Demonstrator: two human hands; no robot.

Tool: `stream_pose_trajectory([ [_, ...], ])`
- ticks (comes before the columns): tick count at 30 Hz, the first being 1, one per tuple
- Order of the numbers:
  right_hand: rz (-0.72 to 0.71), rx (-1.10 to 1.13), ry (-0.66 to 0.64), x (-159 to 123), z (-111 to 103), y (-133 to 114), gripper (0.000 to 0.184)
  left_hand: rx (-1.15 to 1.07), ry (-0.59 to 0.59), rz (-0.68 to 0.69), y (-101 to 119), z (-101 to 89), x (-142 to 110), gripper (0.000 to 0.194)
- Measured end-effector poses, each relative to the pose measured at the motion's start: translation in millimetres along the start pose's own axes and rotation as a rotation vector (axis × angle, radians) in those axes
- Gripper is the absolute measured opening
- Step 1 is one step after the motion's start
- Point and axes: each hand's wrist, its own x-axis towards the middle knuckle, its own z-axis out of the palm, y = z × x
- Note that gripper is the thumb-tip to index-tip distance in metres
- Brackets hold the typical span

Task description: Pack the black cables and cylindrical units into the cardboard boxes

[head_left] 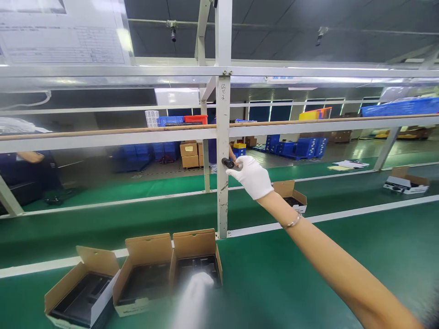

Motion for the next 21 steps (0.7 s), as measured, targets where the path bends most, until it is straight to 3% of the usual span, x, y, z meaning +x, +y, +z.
stream_pose_trajectory([
  [6,-0.135,-0.038,-0.032,17,17,0,0.020,-0.008,0.004,0.110,9,5.0,-5,0.035],
  [9,-0.083,0.155,-0.026,15,5,0,0.024,-0.041,-0.002,0.166,16,14.2,-4,0.039],
  [12,0.028,0.297,-0.014,-11,-18,-9,0.025,-0.069,0.001,0.204,21,26.5,-4,0.040],
  [14,0.047,0.340,-0.154,-44,-35,-18,0.023,-0.089,0.009,0.220,23,35.3,-6,0.037],
  [18,-0.011,0.401,-0.656,-120,-61,-29,0.017,-0.118,-0.001,0.218,25,51.5,-6,0.026],
  [21,-0.066,0.394,-0.775,-160,-69,-26,0.016,-0.282,-0.125,0.176,24,57.9,-2,0.017],
])
